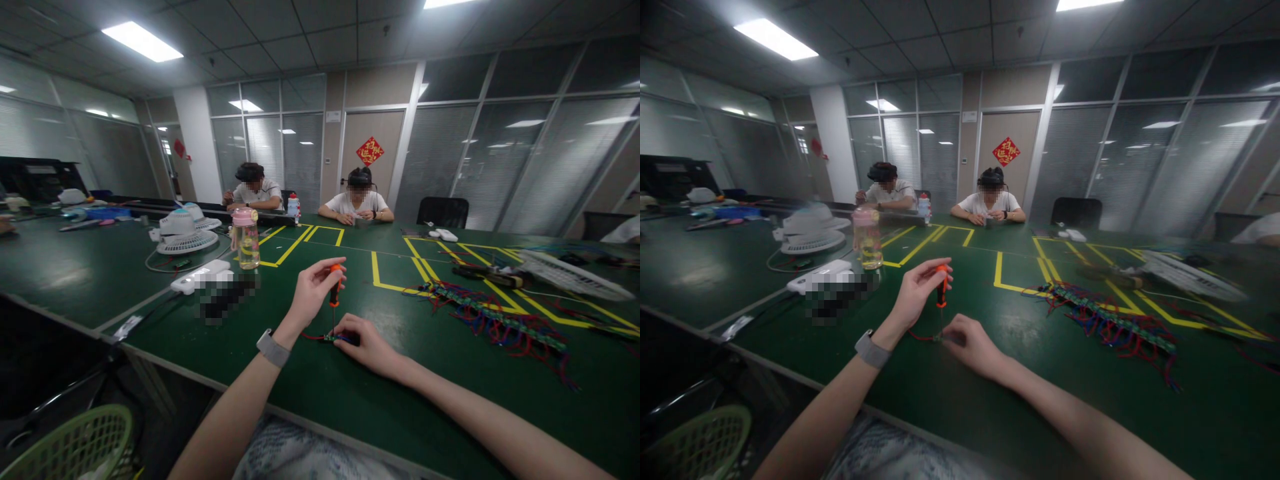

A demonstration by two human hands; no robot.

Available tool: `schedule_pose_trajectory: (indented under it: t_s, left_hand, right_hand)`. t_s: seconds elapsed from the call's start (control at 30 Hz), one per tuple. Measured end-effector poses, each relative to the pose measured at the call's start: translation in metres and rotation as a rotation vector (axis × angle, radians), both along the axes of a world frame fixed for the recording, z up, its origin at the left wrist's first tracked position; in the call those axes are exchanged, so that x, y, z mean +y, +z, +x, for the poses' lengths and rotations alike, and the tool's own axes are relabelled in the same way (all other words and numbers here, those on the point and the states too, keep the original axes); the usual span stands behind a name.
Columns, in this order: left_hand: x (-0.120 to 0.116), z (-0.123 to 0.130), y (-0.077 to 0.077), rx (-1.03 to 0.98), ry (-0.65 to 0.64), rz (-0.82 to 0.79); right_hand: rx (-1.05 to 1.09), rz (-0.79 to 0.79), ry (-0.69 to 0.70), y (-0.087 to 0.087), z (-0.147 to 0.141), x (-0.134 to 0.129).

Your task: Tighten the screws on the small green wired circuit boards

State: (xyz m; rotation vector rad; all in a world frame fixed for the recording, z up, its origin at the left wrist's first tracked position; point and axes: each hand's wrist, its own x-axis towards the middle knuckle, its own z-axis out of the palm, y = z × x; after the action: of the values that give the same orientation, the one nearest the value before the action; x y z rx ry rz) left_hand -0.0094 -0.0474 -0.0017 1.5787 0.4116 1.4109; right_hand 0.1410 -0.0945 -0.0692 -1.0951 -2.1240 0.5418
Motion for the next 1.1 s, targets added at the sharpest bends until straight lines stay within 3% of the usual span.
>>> schedule_pose_trajectory:
  t_s: [0.07, 0.13, 0.27, 0.33, 0.53, 0.7, 1.1]
  left_hand:
    - [0.001, -0.002, 0.000, 0.036, 0.130, 0.079]
    - [0.002, -0.003, 0.000, 0.021, 0.168, 0.119]
    - [0.001, -0.001, 0.001, -0.064, -0.066, 0.018]
    - [-0.001, 0.001, 0.001, -0.060, -0.110, -0.024]
    - [-0.002, -0.001, 0.002, 0.056, 0.071, 0.107]
    - [-0.004, 0.000, 0.003, 0.029, -0.036, 0.043]
    - [-0.009, 0.001, 0.004, 0.078, 0.011, 0.052]
  right_hand:
    - [-0.003, 0.004, 0.000, -0.001, 0.000, 0.000]
    - [-0.004, 0.007, 0.000, -0.003, 0.001, 0.001]
    - [-0.002, 0.009, 0.000, -0.004, 0.001, 0.001]
    - [0.001, 0.006, -0.001, -0.004, 0.001, 0.002]
    - [0.000, -0.001, 0.005, -0.002, 0.001, 0.001]
    - [-0.011, 0.004, -0.003, -0.003, 0.001, 0.000]
    - [0.000, 0.017, 0.005, -0.004, 0.001, 0.001]
